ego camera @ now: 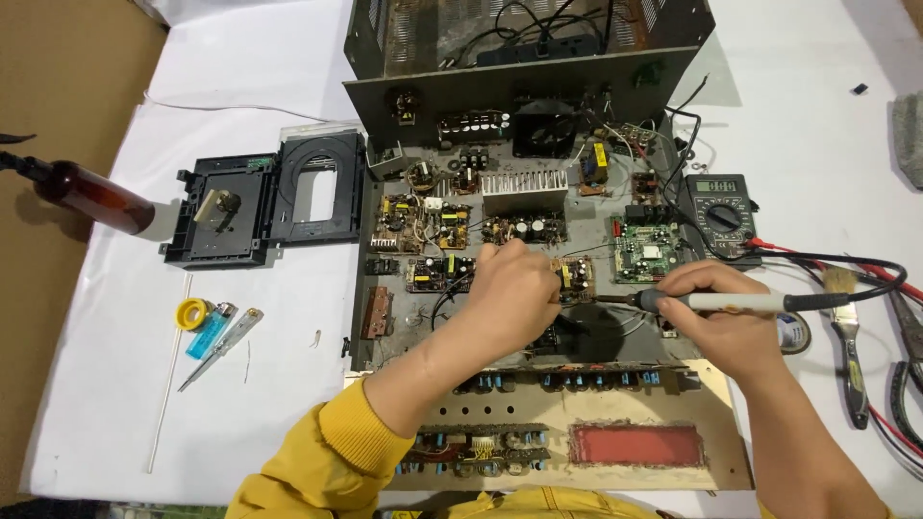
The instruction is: Soldering components and testing circuits on an open electronic device using a soldering iron and multimeter.
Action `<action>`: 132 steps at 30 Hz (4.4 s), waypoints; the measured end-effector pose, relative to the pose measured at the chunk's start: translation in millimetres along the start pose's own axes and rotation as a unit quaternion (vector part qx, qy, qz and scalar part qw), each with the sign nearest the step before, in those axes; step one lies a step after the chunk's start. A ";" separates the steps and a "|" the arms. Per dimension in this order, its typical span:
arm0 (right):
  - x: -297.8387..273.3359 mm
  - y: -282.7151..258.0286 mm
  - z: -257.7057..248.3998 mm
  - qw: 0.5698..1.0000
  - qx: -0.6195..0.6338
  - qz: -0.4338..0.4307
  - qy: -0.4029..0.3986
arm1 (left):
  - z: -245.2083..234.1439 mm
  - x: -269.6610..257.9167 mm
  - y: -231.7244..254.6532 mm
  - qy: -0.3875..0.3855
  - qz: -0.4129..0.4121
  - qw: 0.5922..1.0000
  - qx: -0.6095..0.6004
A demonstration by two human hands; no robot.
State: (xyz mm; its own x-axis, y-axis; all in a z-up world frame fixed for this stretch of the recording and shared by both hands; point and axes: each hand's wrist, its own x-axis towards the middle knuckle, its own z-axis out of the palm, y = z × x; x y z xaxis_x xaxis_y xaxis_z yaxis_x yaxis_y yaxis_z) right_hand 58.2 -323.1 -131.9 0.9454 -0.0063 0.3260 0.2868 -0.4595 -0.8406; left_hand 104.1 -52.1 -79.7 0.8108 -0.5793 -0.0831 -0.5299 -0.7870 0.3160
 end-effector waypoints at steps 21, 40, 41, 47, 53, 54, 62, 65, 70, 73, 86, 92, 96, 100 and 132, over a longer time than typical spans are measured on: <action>0.3 -1.1 10.6 0.999 0.028 -0.020 -0.020 | 20.1 3.4 -3.1 0.024 0.013 0.999 0.027; -0.1 5.8 -2.7 0.998 0.057 -0.002 0.019 | -55.5 -22.9 4.3 -0.058 -0.088 0.993 -0.050; -1.0 7.4 -2.9 0.998 0.058 -0.003 0.021 | -54.3 -22.7 -0.4 -0.059 -0.088 0.993 -0.049; -5.7 9.8 0.7 0.992 0.113 0.028 0.040 | -40.1 -16.7 -16.2 0.012 -0.078 0.996 -0.034; -2.8 17.5 7.7 0.979 0.193 0.065 0.022 | -35.6 -15.1 -25.4 -0.013 -0.092 0.995 -0.036; -2.4 17.0 8.5 0.979 0.198 0.045 0.002 | -32.4 -15.0 -28.5 0.003 -0.081 0.996 -0.040; -0.7 -2.3 12.5 0.993 0.064 -0.066 -0.075 | -33.4 -15.9 -21.0 -0.016 -0.081 0.996 -0.027; -1.4 -3.4 13.6 0.989 0.080 -0.087 -0.088 | -35.1 -16.9 -16.4 -0.027 -0.083 0.996 -0.035; -1.2 -0.7 15.9 0.986 0.038 -0.127 -0.100 | -32.3 -15.1 -14.1 -0.057 -0.091 0.994 -0.015; 2.3 -0.8 15.2 0.977 0.035 -0.173 -0.119 | -36.4 -16.0 -11.9 -0.074 -0.101 0.992 -0.017; 4.4 -8.9 15.0 0.973 0.038 -0.193 -0.123 | -29.2 -12.3 -16.7 -0.071 -0.086 0.994 -0.011; 3.9 -7.4 16.1 0.974 0.048 -0.184 -0.125 | -31.7 -12.5 -14.1 -0.081 -0.100 0.992 -0.009; 4.0 -10.6 16.9 0.974 0.036 -0.190 -0.117 | -32.7 -13.4 -14.2 -0.081 -0.096 0.992 -0.013; 4.3 -8.0 17.6 0.972 0.035 -0.207 -0.107 | -35.4 -13.7 -12.1 -0.089 -0.099 0.991 -0.014; 1.4 -4.5 18.2 0.980 0.038 -0.161 -0.113 | -25.8 -6.1 -20.2 -0.008 -0.124 0.992 -0.018</action>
State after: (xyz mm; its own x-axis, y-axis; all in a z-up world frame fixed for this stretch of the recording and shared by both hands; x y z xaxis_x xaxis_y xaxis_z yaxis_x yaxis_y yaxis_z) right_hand 61.1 -304.9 -135.5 0.8120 0.3293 0.4819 0.5778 -0.3378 -0.7430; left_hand 116.2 -27.3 -61.2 0.9108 -0.3725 -0.1781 -0.3049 -0.8977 0.3179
